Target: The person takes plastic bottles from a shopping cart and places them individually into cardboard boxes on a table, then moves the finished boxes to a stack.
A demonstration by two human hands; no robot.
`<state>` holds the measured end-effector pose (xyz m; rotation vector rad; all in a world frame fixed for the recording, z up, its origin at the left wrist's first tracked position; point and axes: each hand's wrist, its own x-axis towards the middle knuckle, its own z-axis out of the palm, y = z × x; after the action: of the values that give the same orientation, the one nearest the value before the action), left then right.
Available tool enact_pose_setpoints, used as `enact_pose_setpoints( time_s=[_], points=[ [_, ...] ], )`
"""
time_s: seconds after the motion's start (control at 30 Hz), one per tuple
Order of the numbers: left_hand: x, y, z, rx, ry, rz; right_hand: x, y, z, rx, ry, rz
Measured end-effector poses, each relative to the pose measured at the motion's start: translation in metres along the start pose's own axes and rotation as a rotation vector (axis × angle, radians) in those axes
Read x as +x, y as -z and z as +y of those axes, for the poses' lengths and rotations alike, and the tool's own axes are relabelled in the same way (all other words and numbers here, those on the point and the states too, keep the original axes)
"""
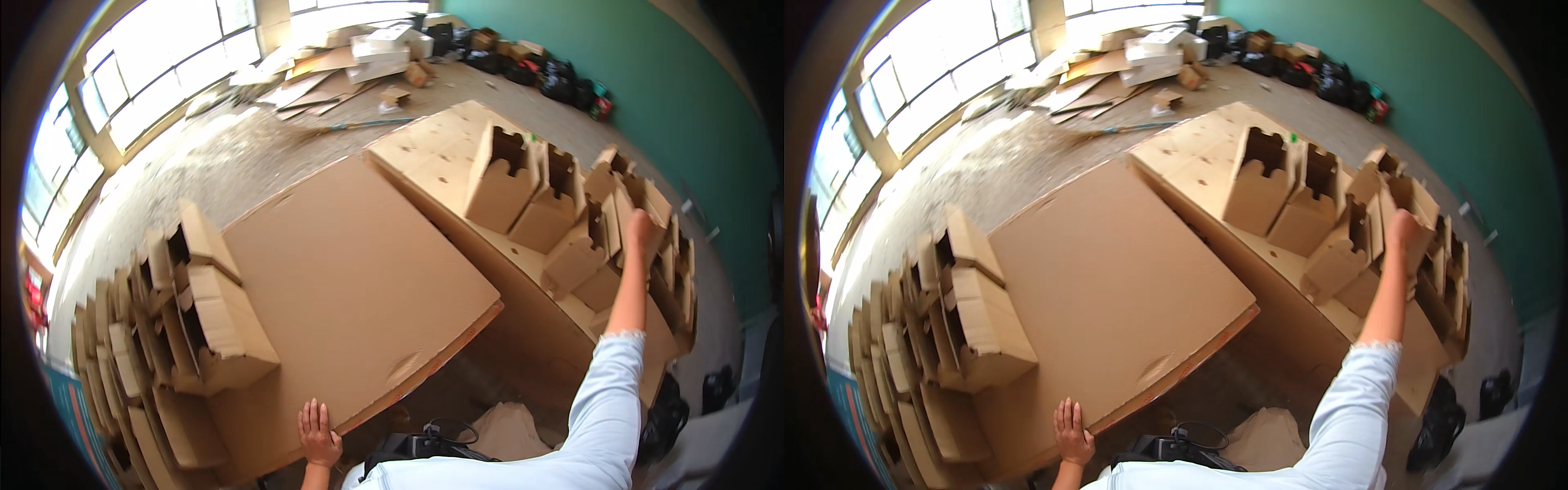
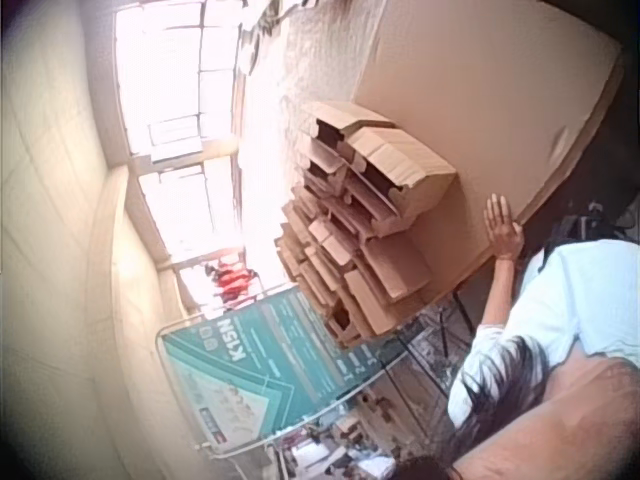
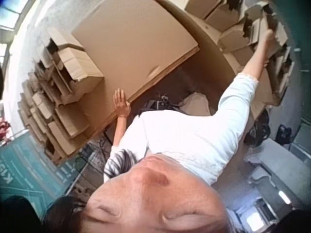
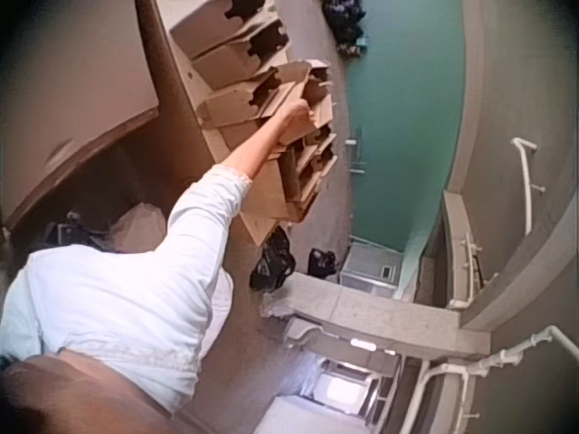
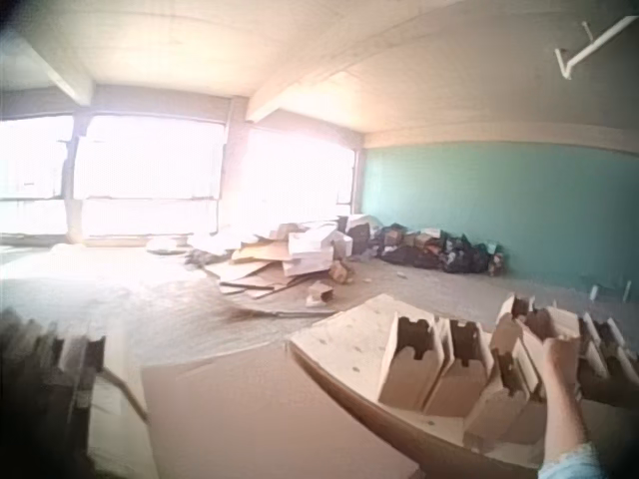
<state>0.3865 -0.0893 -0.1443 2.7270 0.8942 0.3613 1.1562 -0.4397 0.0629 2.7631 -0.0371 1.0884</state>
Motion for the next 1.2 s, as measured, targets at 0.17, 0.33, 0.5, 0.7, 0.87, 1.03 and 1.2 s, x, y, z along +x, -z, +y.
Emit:
enact_pose_setpoints(
  time_s=[0.17, 0.33, 0.5, 0.7, 0.87, 1.03, 1.2],
  points=[
    [-0.003, 0.014, 0.004, -0.004, 0.043, 0.041, -0.017, 0.119, -0.024, 0.194, 0.266, 0.465],
    [0.002, 0.019, 0.007, -0.065, 0.055, 0.058, -0.097, 0.211, -0.059, 0.946, 0.419, 0.376],
    [-0.029, 0.029, 0.002, -0.175, 0.059, 0.089, -0.255, 0.253, -0.126, 1.498, 0.38, -0.515],
    [-0.133, 0.08, -0.013, -0.314, 0.37, 0.451, -0.422, 0.435, -0.228, 1.841, 1.271, -0.719],
    [-0.298, 0.129, -0.065, -0.279, 0.759, 0.737, -0.55, 0.513, -0.255, 1.777, 1.561, -0.481],
    [-0.501, 0.193, -0.148, -0.049, 1.168, 1.106, -0.642, 0.554, -0.261, 1.568, 1.541, -0.29],
    [-0.708, 0.155, -0.25, -0.145, 1.604, 0.907, -0.669, 0.549, -0.259, 1.329, 1.499, -0.456]
  ],
)
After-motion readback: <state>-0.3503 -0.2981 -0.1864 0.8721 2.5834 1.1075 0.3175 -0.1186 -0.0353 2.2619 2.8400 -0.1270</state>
